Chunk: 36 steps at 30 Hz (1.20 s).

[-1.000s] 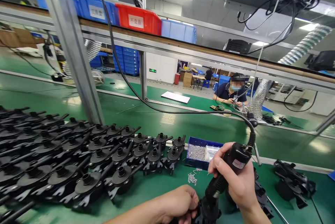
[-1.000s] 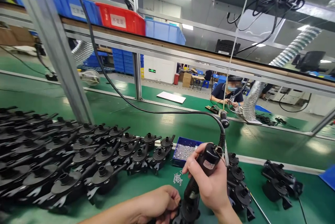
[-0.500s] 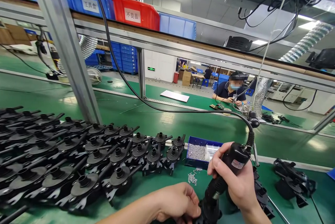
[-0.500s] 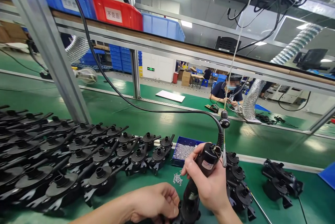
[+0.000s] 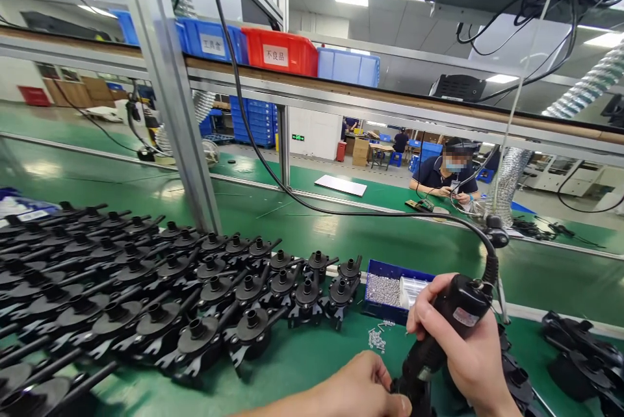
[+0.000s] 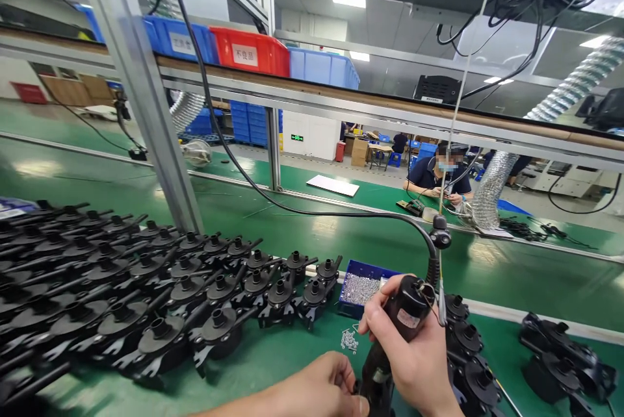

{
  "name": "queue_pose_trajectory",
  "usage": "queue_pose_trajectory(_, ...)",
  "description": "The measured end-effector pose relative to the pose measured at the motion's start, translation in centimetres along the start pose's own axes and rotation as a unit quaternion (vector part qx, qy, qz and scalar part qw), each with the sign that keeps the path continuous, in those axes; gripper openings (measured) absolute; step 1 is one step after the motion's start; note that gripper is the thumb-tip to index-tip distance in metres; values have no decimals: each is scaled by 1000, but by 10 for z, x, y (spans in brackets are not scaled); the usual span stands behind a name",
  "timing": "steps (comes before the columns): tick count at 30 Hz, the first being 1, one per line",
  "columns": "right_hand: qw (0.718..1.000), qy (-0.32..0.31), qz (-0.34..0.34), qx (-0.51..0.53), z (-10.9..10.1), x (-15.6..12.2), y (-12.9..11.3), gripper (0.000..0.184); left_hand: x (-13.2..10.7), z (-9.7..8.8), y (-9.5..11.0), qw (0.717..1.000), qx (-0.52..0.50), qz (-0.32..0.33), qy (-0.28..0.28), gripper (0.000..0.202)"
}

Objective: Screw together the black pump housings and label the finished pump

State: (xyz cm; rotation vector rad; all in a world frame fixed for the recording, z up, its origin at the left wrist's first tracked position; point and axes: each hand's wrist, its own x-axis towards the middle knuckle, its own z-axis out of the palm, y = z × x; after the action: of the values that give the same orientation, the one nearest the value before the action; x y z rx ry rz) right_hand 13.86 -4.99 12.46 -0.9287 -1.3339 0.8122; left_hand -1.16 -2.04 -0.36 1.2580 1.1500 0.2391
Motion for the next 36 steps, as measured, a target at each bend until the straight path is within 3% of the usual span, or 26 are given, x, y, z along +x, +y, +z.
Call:
queue_pose_trajectory(6,998,9,0,63,0,-1,1,22,9,-22,2,994,43,-13,-97,45)
queue_pose_trajectory(14,999,-14,14,49,0,-1,-2,26,-15,-31,14,995,77,52,-36,47)
queue_pose_trajectory(17,999,-19,9,39,0,-1,-3,26,-24,-37,21,994,75,68,-43,49)
queue_pose_trajectory(23,999,-24,17,46,0,-2,-2,24,-13,-28,15,998,27,35,-49,40)
queue_pose_trajectory(27,999,-21,15,41,0,-2,-1,24,-6,-26,9,995,56,22,-74,41)
queue_pose_trajectory(36,996,-6,-6,86,4,-4,-4,21,-7,-20,7,995,1,36,-91,58)
